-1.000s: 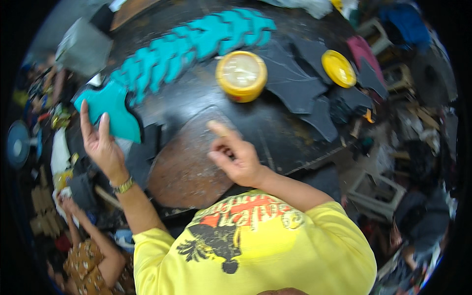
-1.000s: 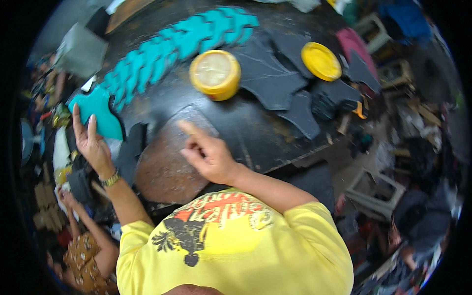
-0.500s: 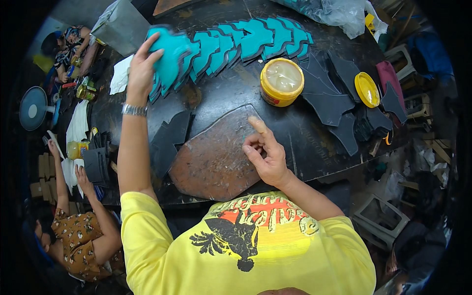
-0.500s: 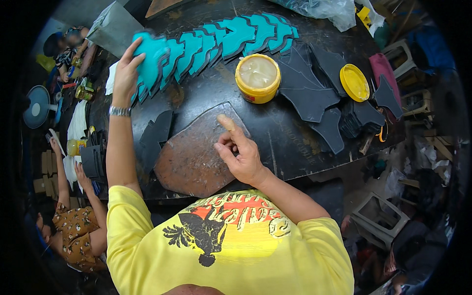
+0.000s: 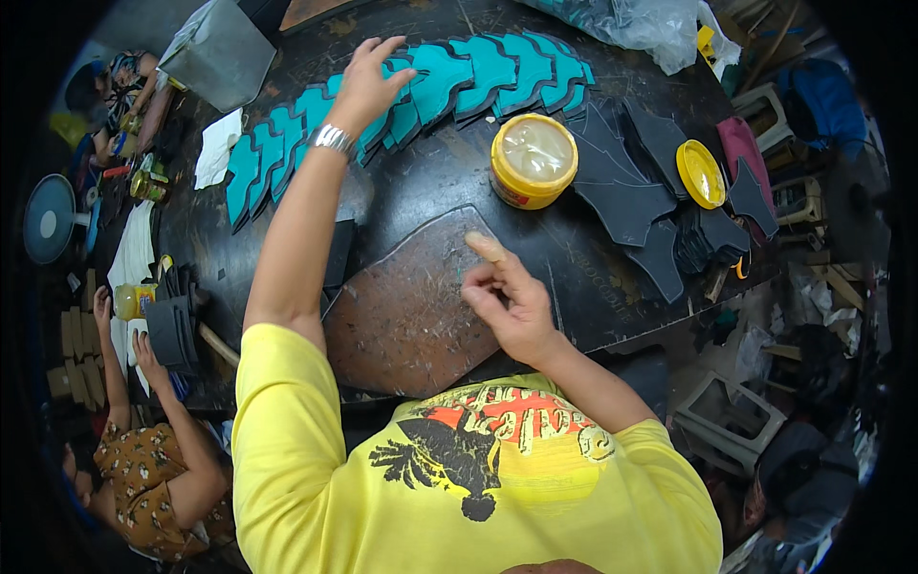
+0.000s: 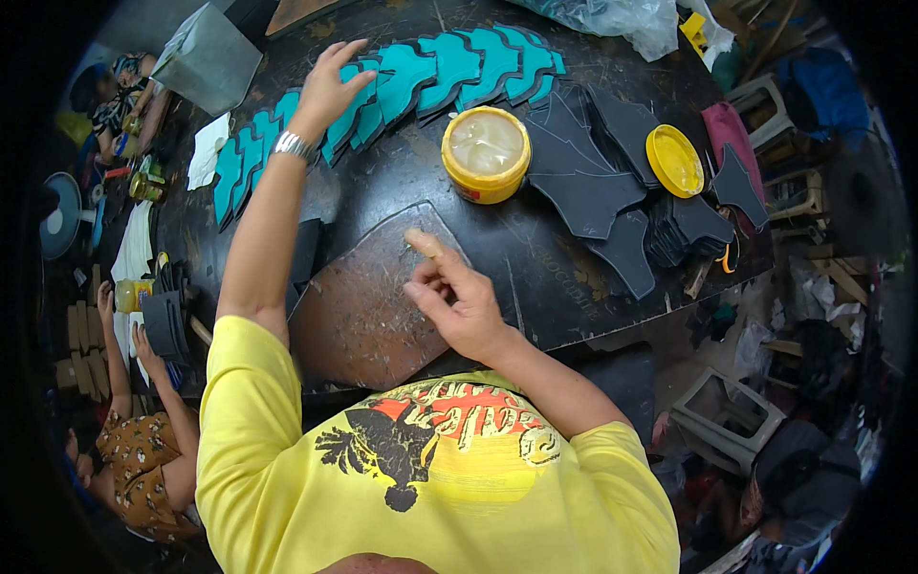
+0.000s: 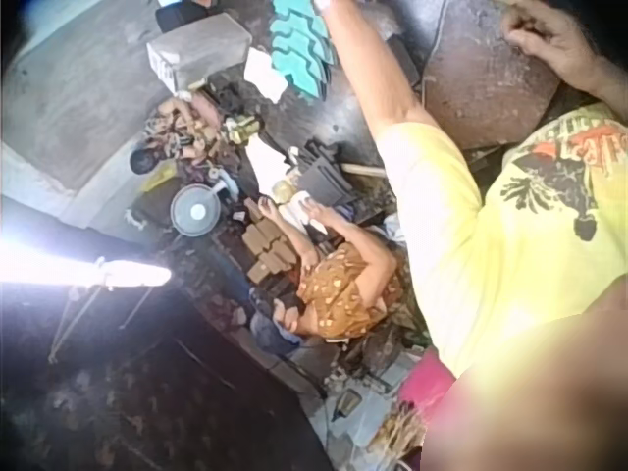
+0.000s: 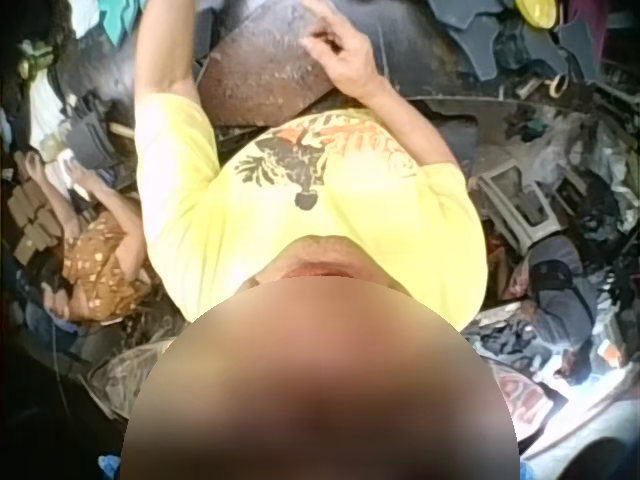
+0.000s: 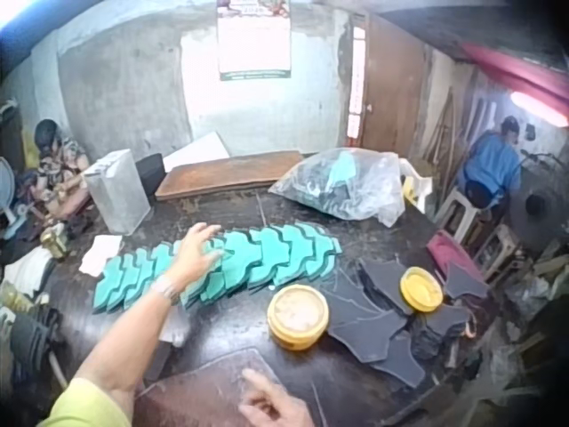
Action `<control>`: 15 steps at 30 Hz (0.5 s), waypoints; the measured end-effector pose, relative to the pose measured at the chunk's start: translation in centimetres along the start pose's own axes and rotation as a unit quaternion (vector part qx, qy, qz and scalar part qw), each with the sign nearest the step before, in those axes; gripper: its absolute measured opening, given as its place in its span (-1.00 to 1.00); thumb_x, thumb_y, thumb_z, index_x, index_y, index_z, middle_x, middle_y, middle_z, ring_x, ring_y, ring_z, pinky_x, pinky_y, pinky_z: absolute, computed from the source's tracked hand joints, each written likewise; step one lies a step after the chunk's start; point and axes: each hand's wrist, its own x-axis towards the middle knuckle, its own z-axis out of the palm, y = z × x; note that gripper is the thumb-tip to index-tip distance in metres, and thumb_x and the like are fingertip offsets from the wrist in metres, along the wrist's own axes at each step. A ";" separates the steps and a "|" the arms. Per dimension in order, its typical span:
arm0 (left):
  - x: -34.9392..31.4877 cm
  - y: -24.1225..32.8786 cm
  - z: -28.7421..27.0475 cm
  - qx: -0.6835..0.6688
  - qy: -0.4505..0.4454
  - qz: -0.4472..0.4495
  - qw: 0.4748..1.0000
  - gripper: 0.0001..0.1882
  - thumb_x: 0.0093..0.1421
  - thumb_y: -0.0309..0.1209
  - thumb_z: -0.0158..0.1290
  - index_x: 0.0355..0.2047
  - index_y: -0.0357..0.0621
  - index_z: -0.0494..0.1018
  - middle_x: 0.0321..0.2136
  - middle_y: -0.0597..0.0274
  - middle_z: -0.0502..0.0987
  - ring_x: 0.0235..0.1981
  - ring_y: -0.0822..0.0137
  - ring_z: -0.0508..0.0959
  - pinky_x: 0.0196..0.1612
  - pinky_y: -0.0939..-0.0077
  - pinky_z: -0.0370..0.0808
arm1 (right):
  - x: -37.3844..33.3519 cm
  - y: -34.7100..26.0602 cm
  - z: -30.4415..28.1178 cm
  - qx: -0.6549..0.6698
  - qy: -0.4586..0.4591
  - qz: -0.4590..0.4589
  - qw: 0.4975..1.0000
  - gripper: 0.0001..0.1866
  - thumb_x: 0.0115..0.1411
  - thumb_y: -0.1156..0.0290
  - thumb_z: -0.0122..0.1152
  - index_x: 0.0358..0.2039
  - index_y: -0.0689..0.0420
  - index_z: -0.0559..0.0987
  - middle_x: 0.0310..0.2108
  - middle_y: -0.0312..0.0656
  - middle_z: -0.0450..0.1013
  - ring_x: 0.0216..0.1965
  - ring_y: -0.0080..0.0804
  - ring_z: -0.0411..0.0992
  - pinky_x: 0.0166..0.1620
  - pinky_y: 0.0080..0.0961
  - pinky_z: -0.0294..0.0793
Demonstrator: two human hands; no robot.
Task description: The person repeatedly rubs teal-colored shoe insoles on a wooden block using both hands. They occasionally wipe the block and scoop a small amount of paste from a yellow container to apply to the block. The insoles are handled one at a time and placed back on the table after rubbing.
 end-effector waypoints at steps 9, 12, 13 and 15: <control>-18.6 2.6 -14.4 -0.002 -0.220 -0.070 0.973 -0.26 0.03 -0.22 0.39 0.22 -0.16 0.43 0.21 -0.07 0.45 0.23 -0.04 0.44 0.28 0.22 0.35 | 6.6 -5.6 -10.4 -0.554 0.101 -0.198 0.802 -0.66 0.33 0.11 0.16 -0.09 0.03 0.71 0.08 0.00 0.45 0.16 0.02 0.31 0.20 -0.14 0.25; -22.3 3.1 -14.2 0.027 -0.214 -0.131 0.968 -0.21 -0.01 -0.14 0.40 0.21 -0.17 0.42 0.24 -0.13 0.40 0.27 -0.11 0.37 0.31 0.14 0.30 | 8.7 -4.8 -10.7 -0.653 0.070 -0.196 0.728 -0.61 0.35 0.03 0.12 -0.13 0.02 0.73 0.13 0.01 0.45 0.24 0.06 0.27 0.26 -0.08 0.17; -22.9 3.0 -13.7 0.017 -0.200 -0.142 0.969 -0.19 -0.02 -0.13 0.41 0.22 -0.18 0.42 0.25 -0.15 0.37 0.28 -0.12 0.35 0.31 0.13 0.30 | 9.2 -4.7 -10.4 -0.680 0.049 -0.179 0.710 -0.60 0.35 0.01 0.11 -0.14 0.02 0.74 0.14 0.01 0.45 0.27 0.06 0.26 0.27 -0.07 0.15; -23.8 2.7 -13.1 0.023 -0.166 -0.145 0.975 -0.24 0.01 -0.11 0.39 0.17 -0.22 0.45 0.18 -0.16 0.44 0.23 -0.11 0.41 0.28 0.15 0.34 | 9.7 -4.9 -10.0 -0.655 0.029 -0.177 0.734 -0.60 0.35 0.01 0.12 -0.17 0.03 0.75 0.14 0.01 0.46 0.25 0.05 0.28 0.27 -0.06 0.16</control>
